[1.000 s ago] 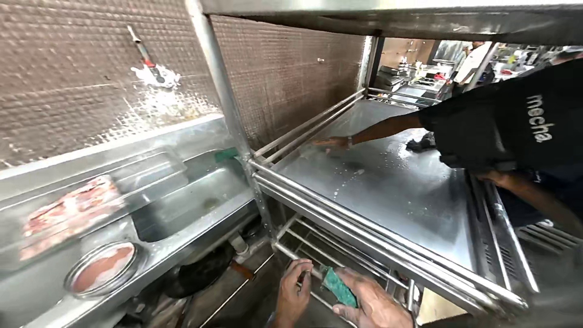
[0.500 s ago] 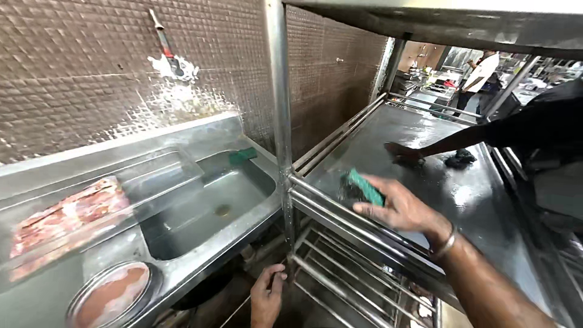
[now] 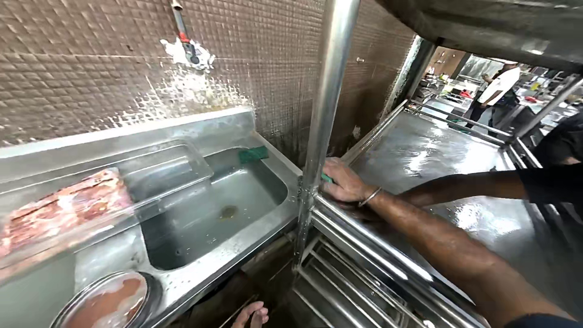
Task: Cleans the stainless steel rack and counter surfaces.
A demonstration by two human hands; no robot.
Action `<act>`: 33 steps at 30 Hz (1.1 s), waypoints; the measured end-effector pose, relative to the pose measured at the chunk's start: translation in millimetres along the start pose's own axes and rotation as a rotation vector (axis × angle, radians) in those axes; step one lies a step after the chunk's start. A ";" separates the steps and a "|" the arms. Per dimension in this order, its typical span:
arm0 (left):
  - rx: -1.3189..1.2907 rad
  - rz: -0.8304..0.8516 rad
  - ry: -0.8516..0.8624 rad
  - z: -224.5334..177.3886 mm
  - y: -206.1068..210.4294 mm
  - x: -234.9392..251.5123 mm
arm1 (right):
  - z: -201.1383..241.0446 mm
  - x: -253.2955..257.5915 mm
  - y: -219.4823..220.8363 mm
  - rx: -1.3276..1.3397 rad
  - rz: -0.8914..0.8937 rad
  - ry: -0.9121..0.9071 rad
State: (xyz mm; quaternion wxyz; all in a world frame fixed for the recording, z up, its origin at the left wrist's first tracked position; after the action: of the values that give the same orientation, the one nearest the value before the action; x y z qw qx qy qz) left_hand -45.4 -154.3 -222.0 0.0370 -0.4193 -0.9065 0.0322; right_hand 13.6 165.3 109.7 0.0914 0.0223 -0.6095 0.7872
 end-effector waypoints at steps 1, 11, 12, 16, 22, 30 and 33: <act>-0.008 -0.022 -0.031 5.0 -4.1 -2.1 | 5.8 -3.0 3.5 0.021 0.077 -0.047; -0.004 -0.053 -0.152 6.5 17.6 18.5 | -1.6 18.0 13.3 -0.258 0.400 -0.250; 0.011 -0.036 -0.144 3.0 24.8 25.5 | -2.3 22.5 15.6 -0.248 0.357 -0.282; 0.064 0.038 -0.065 -0.8 55.4 42.0 | -0.1 27.5 22.3 -0.251 0.181 -0.312; 0.122 0.180 -0.138 14.0 81.0 48.5 | 11.4 18.5 20.5 -0.245 0.050 -0.246; 0.176 0.222 -0.151 36.0 65.9 70.6 | -2.4 14.5 21.3 -0.331 -0.268 -0.393; 0.108 0.090 -0.101 25.5 29.7 67.8 | -10.3 14.5 20.7 -0.340 -0.286 -0.436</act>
State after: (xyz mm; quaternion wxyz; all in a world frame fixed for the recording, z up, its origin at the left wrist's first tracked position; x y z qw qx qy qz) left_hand -69.1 -84.1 -247.3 0.0122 -0.4547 -0.8845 0.1037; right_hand -3.3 172.0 89.5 0.0710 0.2606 -0.7284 0.6296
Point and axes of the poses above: each hand's wrist, its own x-axis towards the middle knuckle, its own y-axis out of the palm, z = x × y, the point moved 10 cm from there along x, towards the middle knuckle, and after that the axes turned 11 degrees about z, right-handed, at the moved point
